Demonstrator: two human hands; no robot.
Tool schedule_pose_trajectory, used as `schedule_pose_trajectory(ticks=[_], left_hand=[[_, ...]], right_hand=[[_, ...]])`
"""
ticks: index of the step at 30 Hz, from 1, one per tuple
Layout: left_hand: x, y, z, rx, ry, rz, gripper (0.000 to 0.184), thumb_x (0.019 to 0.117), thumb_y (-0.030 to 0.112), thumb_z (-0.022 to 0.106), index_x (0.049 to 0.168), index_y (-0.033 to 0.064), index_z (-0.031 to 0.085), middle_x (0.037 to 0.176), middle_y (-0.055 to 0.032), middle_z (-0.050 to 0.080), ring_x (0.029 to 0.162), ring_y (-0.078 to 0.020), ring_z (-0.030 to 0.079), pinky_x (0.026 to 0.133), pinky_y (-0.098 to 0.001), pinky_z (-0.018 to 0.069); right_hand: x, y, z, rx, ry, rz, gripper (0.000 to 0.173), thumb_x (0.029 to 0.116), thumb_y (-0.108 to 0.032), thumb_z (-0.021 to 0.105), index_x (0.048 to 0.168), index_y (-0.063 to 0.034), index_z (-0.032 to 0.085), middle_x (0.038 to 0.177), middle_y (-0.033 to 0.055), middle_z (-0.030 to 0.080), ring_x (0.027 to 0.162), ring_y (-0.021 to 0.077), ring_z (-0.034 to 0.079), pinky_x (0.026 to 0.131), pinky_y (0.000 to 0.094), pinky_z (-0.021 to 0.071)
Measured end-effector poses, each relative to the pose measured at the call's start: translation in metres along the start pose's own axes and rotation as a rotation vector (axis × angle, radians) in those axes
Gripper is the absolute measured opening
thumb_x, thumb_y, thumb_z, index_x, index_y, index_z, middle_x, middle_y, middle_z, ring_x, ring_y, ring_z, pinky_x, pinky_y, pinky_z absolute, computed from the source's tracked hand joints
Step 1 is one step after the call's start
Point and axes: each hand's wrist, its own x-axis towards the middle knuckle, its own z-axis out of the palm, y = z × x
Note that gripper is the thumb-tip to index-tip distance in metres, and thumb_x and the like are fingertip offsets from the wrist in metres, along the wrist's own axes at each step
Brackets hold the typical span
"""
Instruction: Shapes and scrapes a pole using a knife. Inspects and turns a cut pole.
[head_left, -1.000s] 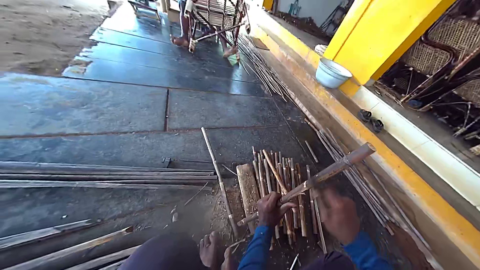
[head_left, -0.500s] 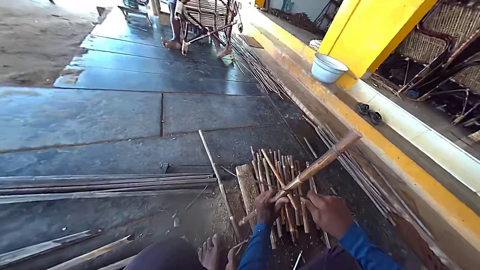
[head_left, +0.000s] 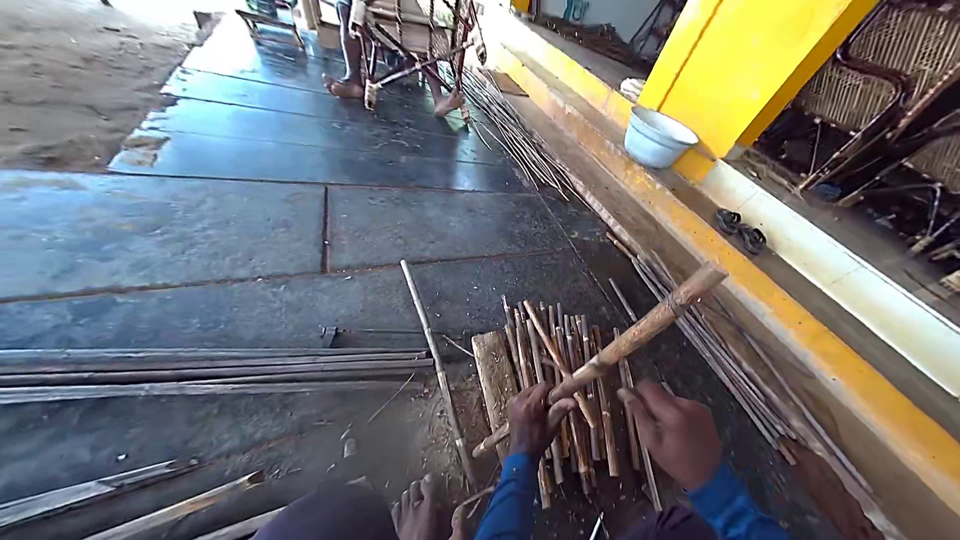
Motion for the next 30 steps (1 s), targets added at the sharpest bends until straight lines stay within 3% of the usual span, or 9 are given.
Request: schedule_pose_trajectory(ticks=[2,5,9,12,15,19,22,25,30], left_hand=[[0.000,-0.002,-0.002,-0.057,-0.013,0.012,0.074,0.0956,0.076,0.041,0.073,0.0099,0.066,0.056,-0.0018,0.059,0.048,-0.0128,0.058,0.047,-0.0357,0.0513],[-0.003,-0.004,-0.006,-0.077,-0.036,0.007,0.072,0.0961,0.074,0.043,0.075,0.0097,0.068,0.057,-0.0013,0.060,0.048,-0.0114,0.058,0.048,-0.0345,0.0522],[0.000,-0.003,-0.002,-0.120,0.081,-0.022,0.066,0.0924,0.073,0.054,0.076,0.0105,0.070,0.060,0.0003,0.063,0.049,-0.0081,0.057,0.048,-0.0315,0.0520],[-0.007,0.001,-0.003,-0.176,0.082,-0.101,0.054,0.0880,0.066,0.067,0.082,0.0129,0.075,0.065,0.0036,0.067,0.053,-0.0054,0.061,0.053,-0.0306,0.0553],[-0.002,0.002,0.002,-0.208,0.071,-0.107,0.055,0.0882,0.067,0.066,0.082,0.0121,0.073,0.065,0.0038,0.066,0.052,-0.0047,0.058,0.051,-0.0285,0.0536],[-0.011,0.007,-0.002,-0.226,0.055,-0.143,0.051,0.0862,0.063,0.071,0.084,0.0123,0.075,0.068,0.0039,0.068,0.057,-0.0042,0.062,0.056,-0.0285,0.0565],[-0.007,0.011,0.005,-0.299,0.132,-0.238,0.045,0.0829,0.055,0.077,0.086,0.0108,0.074,0.073,0.0041,0.069,0.061,-0.0040,0.063,0.059,-0.0255,0.0569],[-0.018,0.016,0.009,-0.377,0.149,-0.314,0.045,0.0800,0.053,0.079,0.086,0.0095,0.073,0.074,0.0030,0.069,0.061,-0.0057,0.063,0.059,-0.0265,0.0574],[-0.018,0.017,0.011,-0.412,0.147,-0.309,0.051,0.0798,0.059,0.078,0.086,0.0093,0.073,0.071,0.0030,0.067,0.058,-0.0052,0.060,0.055,-0.0256,0.0552]], right_hand=[[0.009,0.000,-0.006,0.106,0.110,0.050,0.040,0.1053,-0.043,0.052,0.091,-0.0078,0.067,0.059,-0.0002,0.056,0.048,0.0133,0.056,0.043,0.0365,0.0488],[-0.003,0.000,0.007,-0.013,-0.091,-0.053,0.041,0.1038,-0.045,0.051,0.089,-0.0113,0.069,0.059,0.0028,0.061,0.048,0.0211,0.063,0.042,0.0443,0.0511],[0.013,0.001,-0.002,0.167,0.114,0.052,0.041,0.1054,-0.042,0.053,0.091,-0.0070,0.067,0.060,0.0001,0.057,0.049,0.0128,0.057,0.044,0.0359,0.0504],[-0.001,-0.005,0.014,-0.018,-0.076,-0.018,0.040,0.1032,-0.044,0.050,0.085,-0.0129,0.067,0.057,0.0015,0.059,0.047,0.0198,0.061,0.041,0.0430,0.0497],[0.013,-0.002,0.005,0.129,0.129,0.074,0.040,0.1053,-0.043,0.052,0.089,-0.0080,0.066,0.058,0.0003,0.056,0.047,0.0142,0.055,0.042,0.0377,0.0484],[-0.005,-0.004,0.019,0.001,-0.101,-0.010,0.041,0.1031,-0.046,0.050,0.085,-0.0133,0.067,0.056,0.0007,0.057,0.046,0.0195,0.060,0.041,0.0429,0.0493],[0.010,-0.004,0.005,0.148,0.091,0.112,0.040,0.1044,-0.043,0.053,0.089,-0.0080,0.067,0.057,-0.0005,0.055,0.047,0.0137,0.055,0.043,0.0374,0.0489],[-0.003,-0.013,0.014,0.016,-0.123,0.083,0.040,0.1025,-0.044,0.052,0.086,-0.0106,0.067,0.057,0.0039,0.059,0.048,0.0226,0.062,0.043,0.0464,0.0510],[-0.003,-0.005,0.016,0.099,0.002,0.117,0.041,0.1041,-0.045,0.053,0.090,-0.0080,0.066,0.056,0.0009,0.055,0.047,0.0170,0.057,0.043,0.0404,0.0497]])
